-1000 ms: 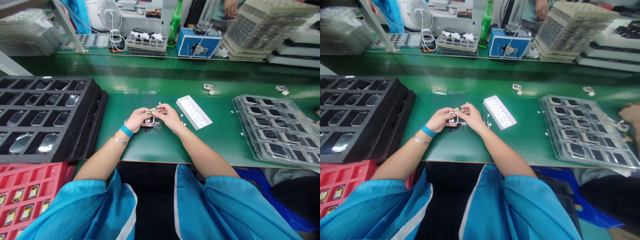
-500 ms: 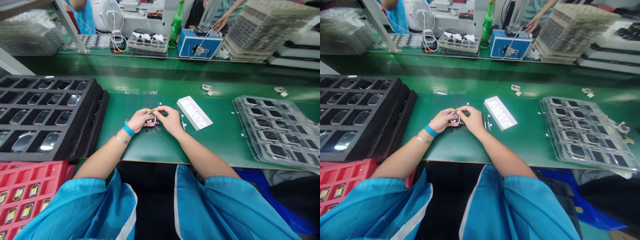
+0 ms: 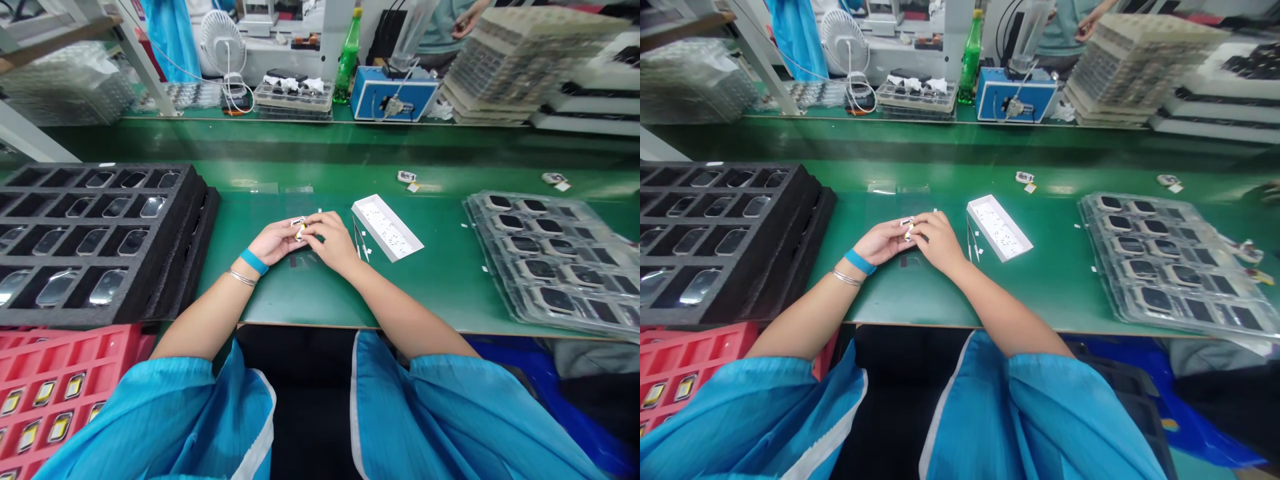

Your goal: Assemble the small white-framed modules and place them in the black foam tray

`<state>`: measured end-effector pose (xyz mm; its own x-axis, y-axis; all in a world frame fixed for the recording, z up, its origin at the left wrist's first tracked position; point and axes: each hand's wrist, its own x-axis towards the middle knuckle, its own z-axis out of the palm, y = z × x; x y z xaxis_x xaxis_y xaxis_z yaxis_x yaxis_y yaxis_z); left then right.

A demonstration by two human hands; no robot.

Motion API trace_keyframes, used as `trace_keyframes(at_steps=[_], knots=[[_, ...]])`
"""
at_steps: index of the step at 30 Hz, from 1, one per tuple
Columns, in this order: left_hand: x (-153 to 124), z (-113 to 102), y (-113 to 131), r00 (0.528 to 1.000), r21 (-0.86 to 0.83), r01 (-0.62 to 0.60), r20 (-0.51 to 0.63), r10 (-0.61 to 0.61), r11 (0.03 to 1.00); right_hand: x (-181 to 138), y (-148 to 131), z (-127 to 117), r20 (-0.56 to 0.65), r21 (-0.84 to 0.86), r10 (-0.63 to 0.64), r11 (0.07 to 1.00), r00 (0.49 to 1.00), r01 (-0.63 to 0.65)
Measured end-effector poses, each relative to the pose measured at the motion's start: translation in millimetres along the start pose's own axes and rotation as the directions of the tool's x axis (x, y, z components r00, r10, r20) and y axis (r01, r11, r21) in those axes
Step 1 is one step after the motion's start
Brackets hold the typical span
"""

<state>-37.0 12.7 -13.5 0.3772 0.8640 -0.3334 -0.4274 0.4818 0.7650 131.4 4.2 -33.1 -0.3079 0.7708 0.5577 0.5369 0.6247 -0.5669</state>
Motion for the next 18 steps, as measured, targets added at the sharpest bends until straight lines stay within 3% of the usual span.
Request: trace_keyframes(at_steps=[3, 7, 10, 18], knots=[[1, -4, -3, 0.998, 0.077, -0.062, 0.038, 0.059, 0.995, 0, 7, 2, 0.002, 0.273, 0.209, 0.941, 0.978, -0.201], [3, -6, -6, 0.990, 0.164, -0.120, 0.095, 0.105, 0.979, 2, 12, 6, 0.304, 0.548, 0.310, 0.717, 0.901, -0.431], [2, -7, -5, 0.982, 0.200, -0.151, 0.139, 0.124, 0.968, 2, 6, 6, 0.297, 0.574, 0.337, 0.685, 0.893, -0.449], [1, -3, -1, 0.977, 0.196, -0.166, 0.164, 0.135, 0.966, -2, -5, 8, 0.170, 0.525, 0.351, 0.758, 0.921, -0.386]])
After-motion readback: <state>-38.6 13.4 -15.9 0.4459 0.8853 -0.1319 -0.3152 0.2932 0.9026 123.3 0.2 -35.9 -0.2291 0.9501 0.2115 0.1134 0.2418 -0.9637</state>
